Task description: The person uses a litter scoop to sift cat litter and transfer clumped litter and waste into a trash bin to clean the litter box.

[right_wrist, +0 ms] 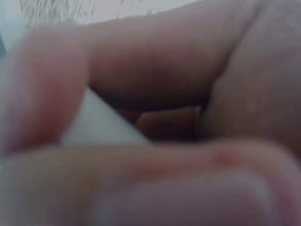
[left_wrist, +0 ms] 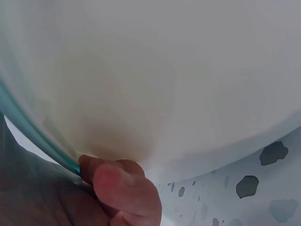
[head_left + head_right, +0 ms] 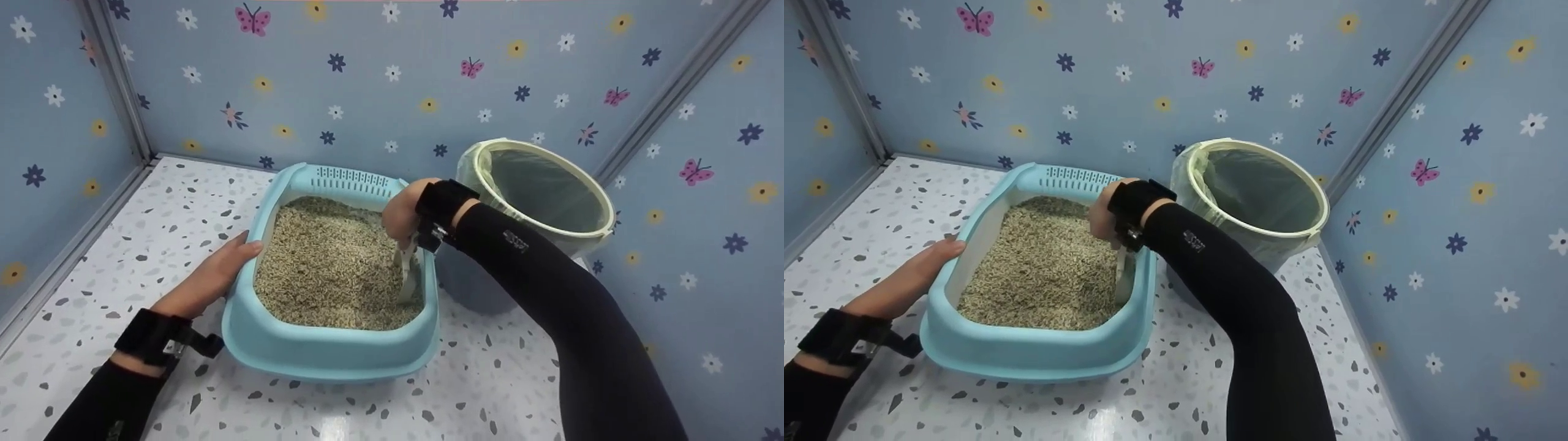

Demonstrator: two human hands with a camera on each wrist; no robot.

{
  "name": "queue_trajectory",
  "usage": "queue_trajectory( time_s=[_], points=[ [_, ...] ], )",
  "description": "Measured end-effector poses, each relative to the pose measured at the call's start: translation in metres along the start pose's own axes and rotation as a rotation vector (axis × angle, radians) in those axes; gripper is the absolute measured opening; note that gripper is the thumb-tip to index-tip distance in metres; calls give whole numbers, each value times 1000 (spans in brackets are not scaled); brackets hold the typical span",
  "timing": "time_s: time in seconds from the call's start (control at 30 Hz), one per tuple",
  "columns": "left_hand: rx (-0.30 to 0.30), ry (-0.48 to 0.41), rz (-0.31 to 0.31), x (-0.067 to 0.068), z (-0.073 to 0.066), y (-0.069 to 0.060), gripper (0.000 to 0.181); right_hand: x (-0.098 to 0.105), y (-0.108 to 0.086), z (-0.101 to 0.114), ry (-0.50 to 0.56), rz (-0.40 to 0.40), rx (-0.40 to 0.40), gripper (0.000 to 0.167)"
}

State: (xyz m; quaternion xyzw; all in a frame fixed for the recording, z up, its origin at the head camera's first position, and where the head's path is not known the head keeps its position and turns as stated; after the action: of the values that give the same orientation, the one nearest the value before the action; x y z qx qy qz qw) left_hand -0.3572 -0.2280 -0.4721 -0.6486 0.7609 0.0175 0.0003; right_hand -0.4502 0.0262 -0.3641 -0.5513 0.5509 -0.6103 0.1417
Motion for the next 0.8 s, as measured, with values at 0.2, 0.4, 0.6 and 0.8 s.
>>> queue_trajectory(
  time_s=[0.2,0.4,0.6,0.8],
  points=[
    [2,-12,2,0,2,-3,76,-9,13,-3,233,-9,49,47],
    [-2,-12,7,-2,1,2,76,-13,16,-16,238,-57,71,46],
    [-5,-42,20,-4,0,2,75,-15,17,-17,269,-96,120,45],
    [0,-27,17,-3,2,2,76,-17,18,-15,309,-119,118,46]
  ],
)
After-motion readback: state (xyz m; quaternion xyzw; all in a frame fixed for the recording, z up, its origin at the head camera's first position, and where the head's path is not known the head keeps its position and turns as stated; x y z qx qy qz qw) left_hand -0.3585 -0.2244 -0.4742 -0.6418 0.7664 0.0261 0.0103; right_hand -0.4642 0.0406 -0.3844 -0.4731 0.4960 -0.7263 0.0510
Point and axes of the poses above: each hand's wrist, its own y-axis towards the middle knuckle, its own x-axis out of the back of the hand, z = x × y, the point moved 10 cm from there along y, towards the middle knuckle, and after that the axes turned 13 degrees about -y, right-handed, at the moved point
